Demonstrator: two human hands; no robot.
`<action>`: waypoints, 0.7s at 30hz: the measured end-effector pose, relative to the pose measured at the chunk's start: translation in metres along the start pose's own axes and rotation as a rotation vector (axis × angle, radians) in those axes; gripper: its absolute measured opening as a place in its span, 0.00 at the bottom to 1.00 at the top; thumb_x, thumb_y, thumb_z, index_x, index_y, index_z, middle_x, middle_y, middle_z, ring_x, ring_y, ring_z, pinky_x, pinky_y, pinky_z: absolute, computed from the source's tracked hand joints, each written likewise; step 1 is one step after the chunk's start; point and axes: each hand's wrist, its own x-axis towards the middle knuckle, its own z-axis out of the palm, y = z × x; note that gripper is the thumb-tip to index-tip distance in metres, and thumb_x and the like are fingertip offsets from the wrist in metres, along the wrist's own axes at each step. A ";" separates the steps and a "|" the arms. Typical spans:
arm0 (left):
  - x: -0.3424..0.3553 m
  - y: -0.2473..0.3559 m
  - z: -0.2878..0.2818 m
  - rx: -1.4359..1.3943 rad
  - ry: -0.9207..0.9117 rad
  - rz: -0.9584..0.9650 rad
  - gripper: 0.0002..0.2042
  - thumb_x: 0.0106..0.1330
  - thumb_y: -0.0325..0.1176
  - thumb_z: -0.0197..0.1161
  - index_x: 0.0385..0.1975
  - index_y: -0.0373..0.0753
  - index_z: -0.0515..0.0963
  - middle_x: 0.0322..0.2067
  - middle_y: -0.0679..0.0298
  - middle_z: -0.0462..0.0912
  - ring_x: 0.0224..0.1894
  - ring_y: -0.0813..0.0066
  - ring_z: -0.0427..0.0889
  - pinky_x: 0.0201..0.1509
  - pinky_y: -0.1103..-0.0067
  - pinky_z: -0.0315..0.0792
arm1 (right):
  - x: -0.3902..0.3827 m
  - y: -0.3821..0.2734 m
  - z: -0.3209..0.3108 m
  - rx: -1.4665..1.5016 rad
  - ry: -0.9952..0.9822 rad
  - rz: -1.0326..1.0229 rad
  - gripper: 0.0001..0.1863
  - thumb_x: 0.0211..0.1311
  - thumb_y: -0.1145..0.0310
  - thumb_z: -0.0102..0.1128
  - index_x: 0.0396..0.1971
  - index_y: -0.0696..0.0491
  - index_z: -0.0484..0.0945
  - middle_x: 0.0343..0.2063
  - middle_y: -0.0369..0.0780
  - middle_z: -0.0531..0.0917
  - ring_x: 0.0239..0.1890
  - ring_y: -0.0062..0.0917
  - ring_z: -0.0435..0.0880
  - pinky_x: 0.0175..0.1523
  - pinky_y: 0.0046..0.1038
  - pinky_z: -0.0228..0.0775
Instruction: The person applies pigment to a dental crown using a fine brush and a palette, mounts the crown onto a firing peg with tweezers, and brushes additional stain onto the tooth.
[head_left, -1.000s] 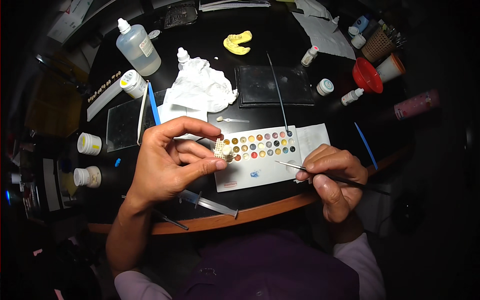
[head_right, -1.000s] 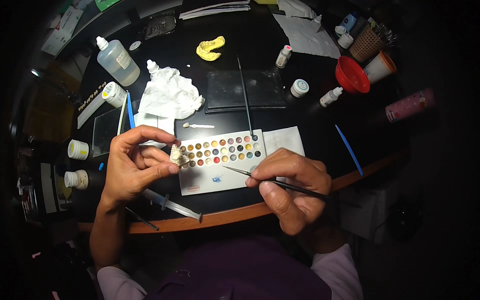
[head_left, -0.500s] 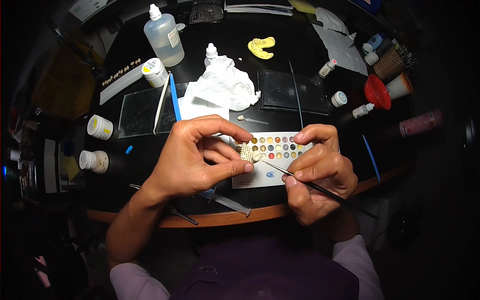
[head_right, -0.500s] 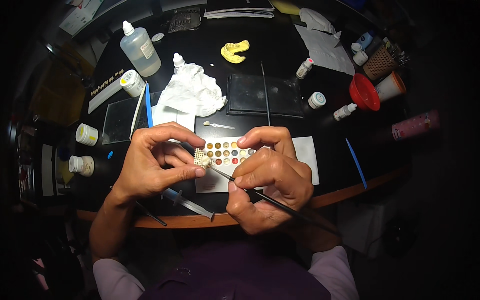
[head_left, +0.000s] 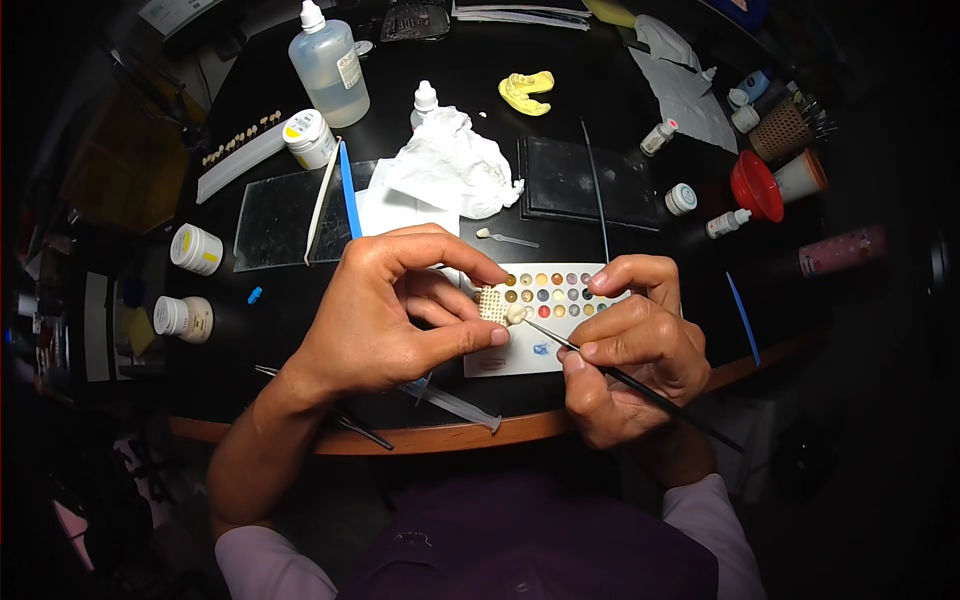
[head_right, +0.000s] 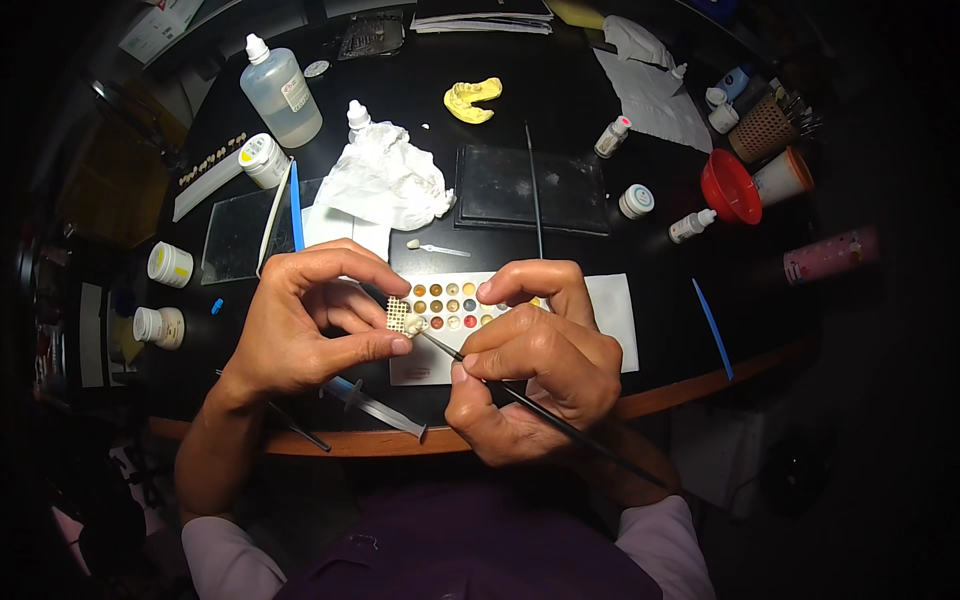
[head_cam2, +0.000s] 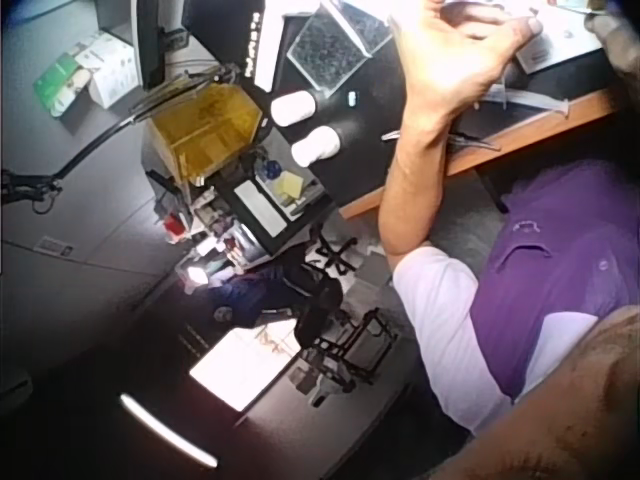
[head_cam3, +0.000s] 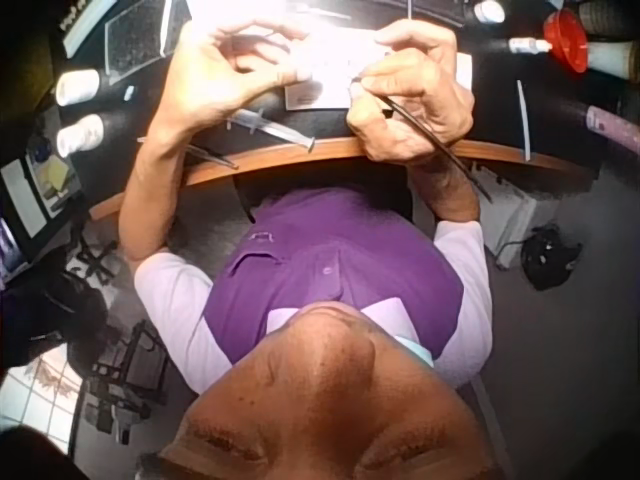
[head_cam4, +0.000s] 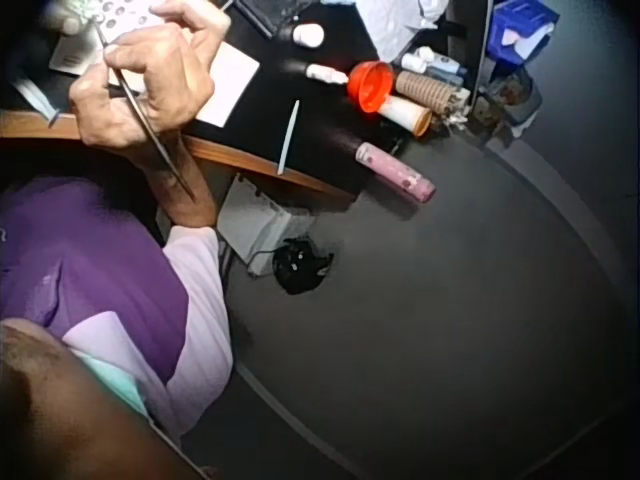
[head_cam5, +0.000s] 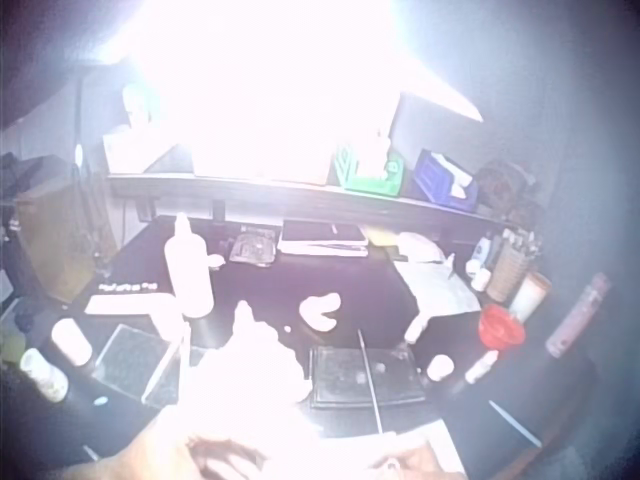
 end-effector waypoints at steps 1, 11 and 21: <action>0.000 0.000 0.000 -0.001 0.000 -0.001 0.17 0.57 0.15 0.80 0.45 0.26 0.85 0.49 0.51 0.84 0.42 0.73 0.92 0.44 0.84 0.90 | 0.001 0.000 0.000 -0.002 -0.005 0.000 0.14 0.48 0.81 0.65 0.34 0.50 0.75 0.22 0.36 0.84 0.47 0.33 0.77 0.55 0.38 0.71; 0.000 0.000 -0.001 0.001 0.005 -0.004 0.16 0.57 0.15 0.79 0.45 0.26 0.84 0.49 0.51 0.84 0.42 0.73 0.92 0.44 0.84 0.90 | 0.003 0.000 0.000 -0.017 -0.031 -0.007 0.14 0.50 0.81 0.66 0.35 0.50 0.75 0.23 0.37 0.85 0.47 0.33 0.79 0.54 0.38 0.72; 0.001 -0.001 -0.001 0.004 0.004 0.005 0.17 0.57 0.15 0.80 0.45 0.26 0.84 0.49 0.51 0.84 0.43 0.72 0.92 0.45 0.84 0.89 | 0.003 0.000 0.001 -0.013 -0.017 -0.014 0.13 0.49 0.81 0.67 0.34 0.50 0.75 0.23 0.36 0.85 0.46 0.33 0.80 0.53 0.36 0.72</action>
